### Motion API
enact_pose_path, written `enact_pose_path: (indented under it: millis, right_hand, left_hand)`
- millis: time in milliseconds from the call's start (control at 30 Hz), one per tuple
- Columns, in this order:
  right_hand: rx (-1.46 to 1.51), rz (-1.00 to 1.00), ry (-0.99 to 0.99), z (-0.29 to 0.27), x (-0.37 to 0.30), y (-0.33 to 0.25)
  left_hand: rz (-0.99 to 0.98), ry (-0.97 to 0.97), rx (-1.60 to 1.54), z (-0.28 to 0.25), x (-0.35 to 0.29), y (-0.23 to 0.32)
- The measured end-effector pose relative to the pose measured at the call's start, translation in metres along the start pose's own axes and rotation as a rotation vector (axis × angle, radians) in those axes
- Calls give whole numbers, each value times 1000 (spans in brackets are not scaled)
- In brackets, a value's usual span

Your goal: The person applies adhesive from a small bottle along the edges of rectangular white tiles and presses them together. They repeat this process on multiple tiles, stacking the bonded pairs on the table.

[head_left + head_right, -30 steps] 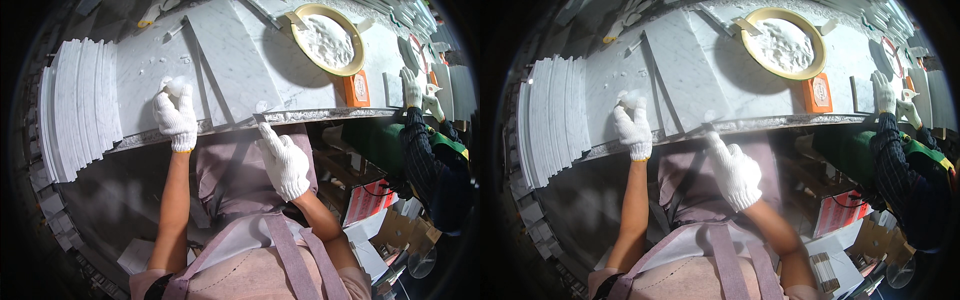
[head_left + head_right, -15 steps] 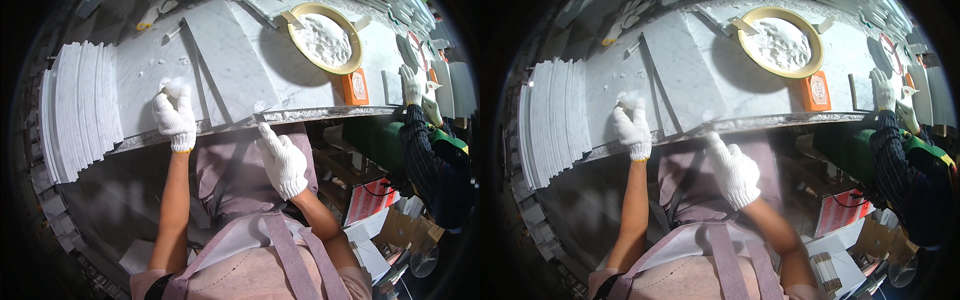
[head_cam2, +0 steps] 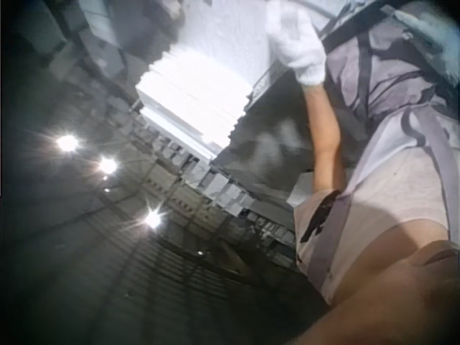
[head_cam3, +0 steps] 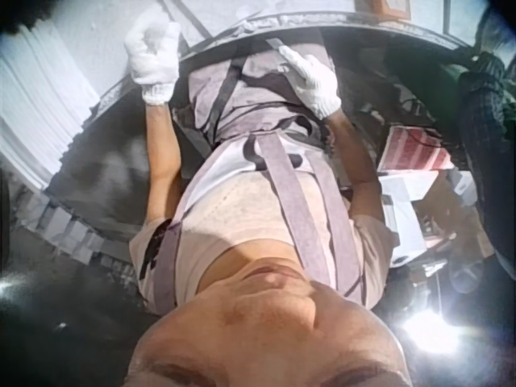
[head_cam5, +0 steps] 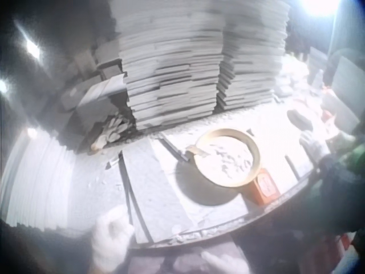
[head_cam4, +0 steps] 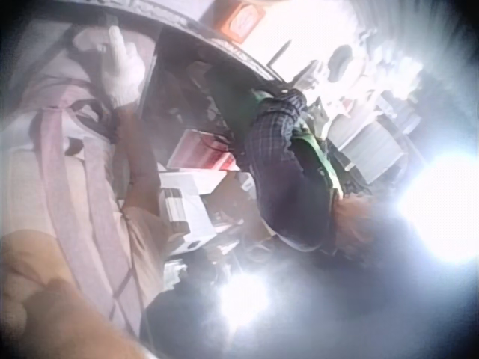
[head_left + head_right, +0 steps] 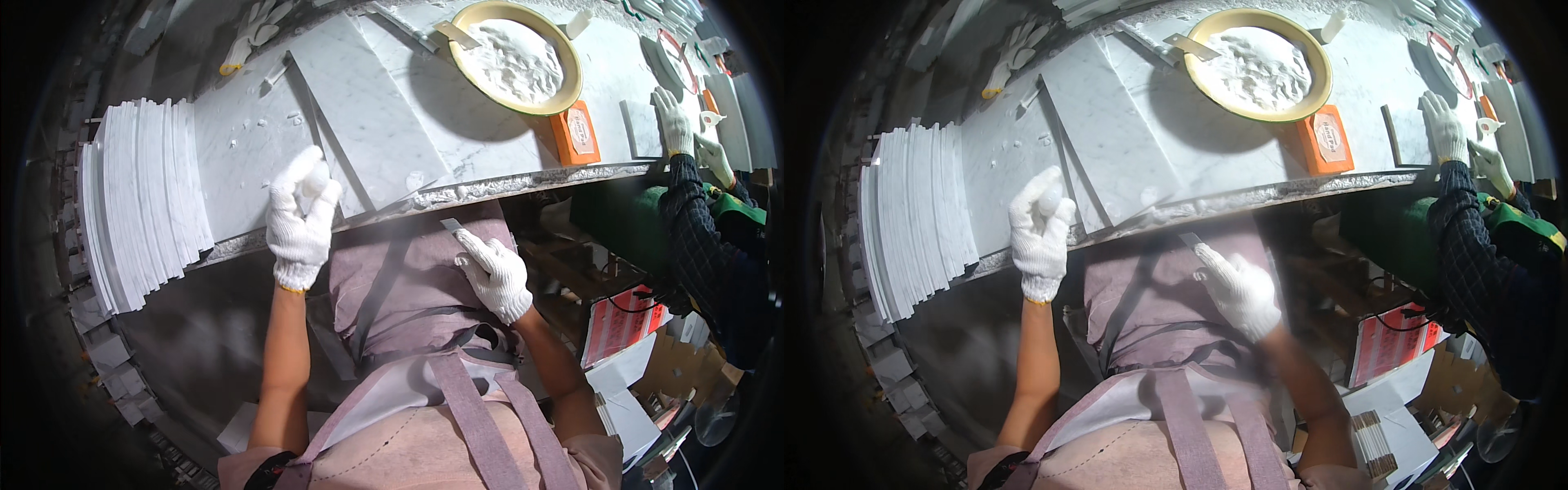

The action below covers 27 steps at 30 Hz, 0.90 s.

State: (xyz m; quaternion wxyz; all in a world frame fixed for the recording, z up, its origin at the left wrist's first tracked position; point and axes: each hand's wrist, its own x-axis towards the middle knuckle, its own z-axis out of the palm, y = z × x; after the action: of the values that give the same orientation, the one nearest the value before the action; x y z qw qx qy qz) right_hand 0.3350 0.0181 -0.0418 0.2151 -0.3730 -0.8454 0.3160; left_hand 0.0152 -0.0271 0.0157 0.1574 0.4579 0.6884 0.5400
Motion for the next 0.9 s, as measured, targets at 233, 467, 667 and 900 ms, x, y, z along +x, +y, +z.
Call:
enact_pose_path:
  millis: [233, 467, 667, 900]
  right_hand:
    - [55, 15, -29, 15, -5, 11]
    - [29, 49, -48, 11, -2, 9]
    - [42, 63, -77, 8, -1, 7]
    - [37, 79, -99, 7, 0, 7]
  left_hand:
    - [278, -150, 648, -6, -12, 30]
    - [395, -208, 865, 6, -15, 46]
    - [476, -171, 899, 20, -14, 51]
    - [524, -144, 969, 26, -10, 53]
